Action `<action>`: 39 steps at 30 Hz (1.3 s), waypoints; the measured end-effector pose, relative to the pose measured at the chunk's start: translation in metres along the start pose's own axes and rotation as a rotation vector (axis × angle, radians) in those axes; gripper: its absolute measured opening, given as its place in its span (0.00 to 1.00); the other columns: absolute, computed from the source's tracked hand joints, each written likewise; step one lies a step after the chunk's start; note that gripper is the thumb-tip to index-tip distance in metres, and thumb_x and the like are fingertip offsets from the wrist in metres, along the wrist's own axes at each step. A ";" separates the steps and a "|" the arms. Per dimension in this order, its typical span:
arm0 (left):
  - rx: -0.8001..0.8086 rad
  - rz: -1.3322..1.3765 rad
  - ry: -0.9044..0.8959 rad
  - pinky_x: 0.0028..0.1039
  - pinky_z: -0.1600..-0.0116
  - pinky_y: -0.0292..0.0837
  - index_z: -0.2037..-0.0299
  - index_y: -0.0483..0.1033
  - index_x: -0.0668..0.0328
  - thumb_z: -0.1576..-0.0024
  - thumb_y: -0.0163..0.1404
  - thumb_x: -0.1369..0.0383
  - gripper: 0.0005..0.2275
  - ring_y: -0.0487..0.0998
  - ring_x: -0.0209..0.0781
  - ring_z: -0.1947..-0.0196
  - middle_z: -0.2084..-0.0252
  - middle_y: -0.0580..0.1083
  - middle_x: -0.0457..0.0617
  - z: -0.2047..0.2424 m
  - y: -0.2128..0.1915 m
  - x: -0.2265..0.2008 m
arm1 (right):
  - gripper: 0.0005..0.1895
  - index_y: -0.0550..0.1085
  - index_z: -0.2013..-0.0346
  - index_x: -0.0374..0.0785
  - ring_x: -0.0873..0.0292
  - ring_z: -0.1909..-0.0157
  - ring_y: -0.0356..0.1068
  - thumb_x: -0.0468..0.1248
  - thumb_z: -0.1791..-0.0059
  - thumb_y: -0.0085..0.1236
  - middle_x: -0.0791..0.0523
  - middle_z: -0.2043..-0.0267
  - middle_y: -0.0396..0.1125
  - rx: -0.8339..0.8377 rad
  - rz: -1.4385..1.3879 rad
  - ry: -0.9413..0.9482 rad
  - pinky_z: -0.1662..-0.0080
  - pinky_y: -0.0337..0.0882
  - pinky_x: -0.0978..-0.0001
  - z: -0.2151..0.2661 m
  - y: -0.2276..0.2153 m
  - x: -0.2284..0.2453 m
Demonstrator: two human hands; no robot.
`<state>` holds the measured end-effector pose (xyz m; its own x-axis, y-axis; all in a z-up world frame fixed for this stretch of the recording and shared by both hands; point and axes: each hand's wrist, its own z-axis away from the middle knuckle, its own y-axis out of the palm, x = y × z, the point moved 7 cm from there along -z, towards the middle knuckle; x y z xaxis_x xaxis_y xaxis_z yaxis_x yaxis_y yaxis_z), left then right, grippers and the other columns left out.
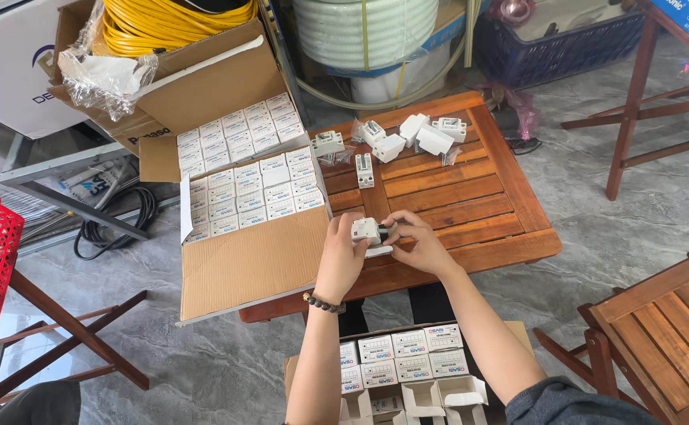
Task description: The person unpacks small white electrical components from boxes, removes them from plastic bags, and places them on a wooden table. They handle the components by hand, turning them over to inspect different sides before setting them down.
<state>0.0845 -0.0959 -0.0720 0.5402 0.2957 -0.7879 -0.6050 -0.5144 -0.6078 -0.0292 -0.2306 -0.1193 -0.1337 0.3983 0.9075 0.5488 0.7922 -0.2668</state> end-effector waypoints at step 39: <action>-0.147 -0.785 0.218 0.30 0.52 0.81 0.58 0.83 0.61 0.46 0.54 0.79 0.09 0.82 0.47 0.48 0.50 0.82 0.55 0.007 0.045 0.001 | 0.19 0.73 0.66 0.47 0.51 0.46 0.73 0.25 0.63 0.69 0.63 0.49 0.65 -0.048 0.392 -0.093 0.46 0.75 0.56 0.005 0.020 -0.021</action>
<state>0.0535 -0.1131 -0.1004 0.8840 0.4582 -0.0934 0.0703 -0.3277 -0.9422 -0.0201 -0.2208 -0.1452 0.0200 0.7078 0.7061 0.6106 0.5507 -0.5692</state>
